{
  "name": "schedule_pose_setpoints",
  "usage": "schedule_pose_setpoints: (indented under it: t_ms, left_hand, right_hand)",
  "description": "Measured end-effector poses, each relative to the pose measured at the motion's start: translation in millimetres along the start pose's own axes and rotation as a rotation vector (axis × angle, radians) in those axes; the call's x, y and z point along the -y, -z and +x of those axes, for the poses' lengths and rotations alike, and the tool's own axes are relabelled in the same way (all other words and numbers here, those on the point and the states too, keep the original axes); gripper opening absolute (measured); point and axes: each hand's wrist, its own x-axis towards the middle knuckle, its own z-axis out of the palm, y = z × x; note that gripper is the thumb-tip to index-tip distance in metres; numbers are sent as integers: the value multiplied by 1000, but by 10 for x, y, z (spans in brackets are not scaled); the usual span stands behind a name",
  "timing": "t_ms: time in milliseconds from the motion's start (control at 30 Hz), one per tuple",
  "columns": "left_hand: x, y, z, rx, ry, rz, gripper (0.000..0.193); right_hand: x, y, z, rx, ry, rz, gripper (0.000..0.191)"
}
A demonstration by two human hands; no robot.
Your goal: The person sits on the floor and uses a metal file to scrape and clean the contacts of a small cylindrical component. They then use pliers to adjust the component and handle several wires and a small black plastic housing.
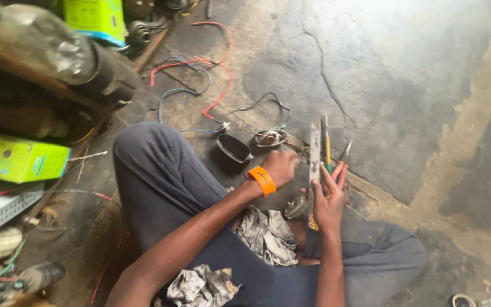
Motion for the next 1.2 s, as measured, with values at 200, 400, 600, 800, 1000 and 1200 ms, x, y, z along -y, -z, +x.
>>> schedule_pose_setpoints:
  t_ms: [200, 400, 600, 800, 1000, 1200]
  left_hand:
    - [-7, -75, -321, 332, 76, 352, 18]
    - [33, 41, -358, 390, -19, 427, 16]
    - [-185, 328, -461, 490, 59, 545, 41]
    - [-202, 1786, -1033, -191, -126, 496, 29]
    - [-54, 2716, -1827, -566, 228, 443, 87]
    - [-506, 2111, -1897, -693, 417, 532, 108]
  right_hand:
    - [29, -245, -79, -8, -87, -418, 49]
    - [212, -298, -227, 17, 4, -638, 42]
    - [143, -406, -229, 106, 26, -622, 42]
    - [194, -453, -238, 105, 7, -681, 36]
    - [204, 1, -298, -81, 60, -615, 31]
    - [102, 1133, -810, -396, 324, -1155, 40]
